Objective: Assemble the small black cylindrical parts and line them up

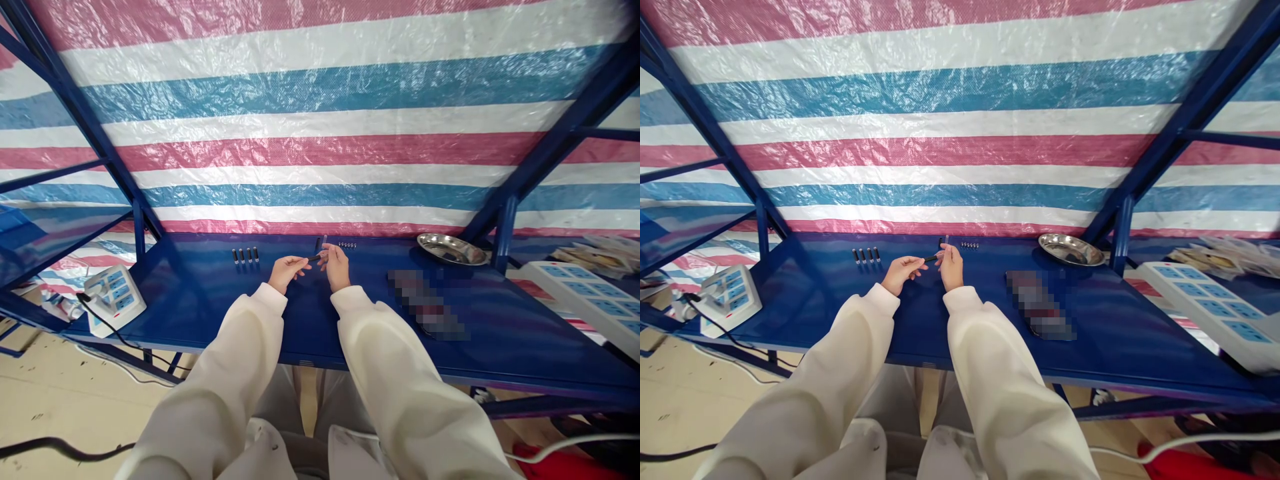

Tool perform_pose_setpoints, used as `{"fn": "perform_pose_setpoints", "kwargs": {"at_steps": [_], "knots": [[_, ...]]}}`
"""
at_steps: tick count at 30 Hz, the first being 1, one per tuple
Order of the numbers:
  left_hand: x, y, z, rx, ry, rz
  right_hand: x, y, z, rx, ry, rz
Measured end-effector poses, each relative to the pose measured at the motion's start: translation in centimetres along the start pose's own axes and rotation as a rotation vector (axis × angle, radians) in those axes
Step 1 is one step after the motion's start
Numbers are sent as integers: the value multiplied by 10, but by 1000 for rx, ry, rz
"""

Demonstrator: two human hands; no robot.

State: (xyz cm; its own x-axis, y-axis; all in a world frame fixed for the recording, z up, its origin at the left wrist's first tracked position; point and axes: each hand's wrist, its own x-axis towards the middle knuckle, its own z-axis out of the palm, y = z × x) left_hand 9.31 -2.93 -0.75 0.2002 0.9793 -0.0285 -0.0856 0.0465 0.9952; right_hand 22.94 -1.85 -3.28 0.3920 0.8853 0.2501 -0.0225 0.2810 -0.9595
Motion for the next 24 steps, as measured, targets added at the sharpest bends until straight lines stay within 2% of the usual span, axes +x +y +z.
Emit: {"fn": "perform_pose_setpoints", "kwargs": {"at_steps": [4,8,11,24], "knots": [[-2,-1,3,50,-50,15,-2,0,1,-11,-113,9],[0,-3,2,36,18,43,-2,2,2,47,-172,66],[2,-6,1,43,52,59,-2,2,3,96,-193,100],[3,-13,4,68,29,115,-2,3,2,61,-210,117]]}}
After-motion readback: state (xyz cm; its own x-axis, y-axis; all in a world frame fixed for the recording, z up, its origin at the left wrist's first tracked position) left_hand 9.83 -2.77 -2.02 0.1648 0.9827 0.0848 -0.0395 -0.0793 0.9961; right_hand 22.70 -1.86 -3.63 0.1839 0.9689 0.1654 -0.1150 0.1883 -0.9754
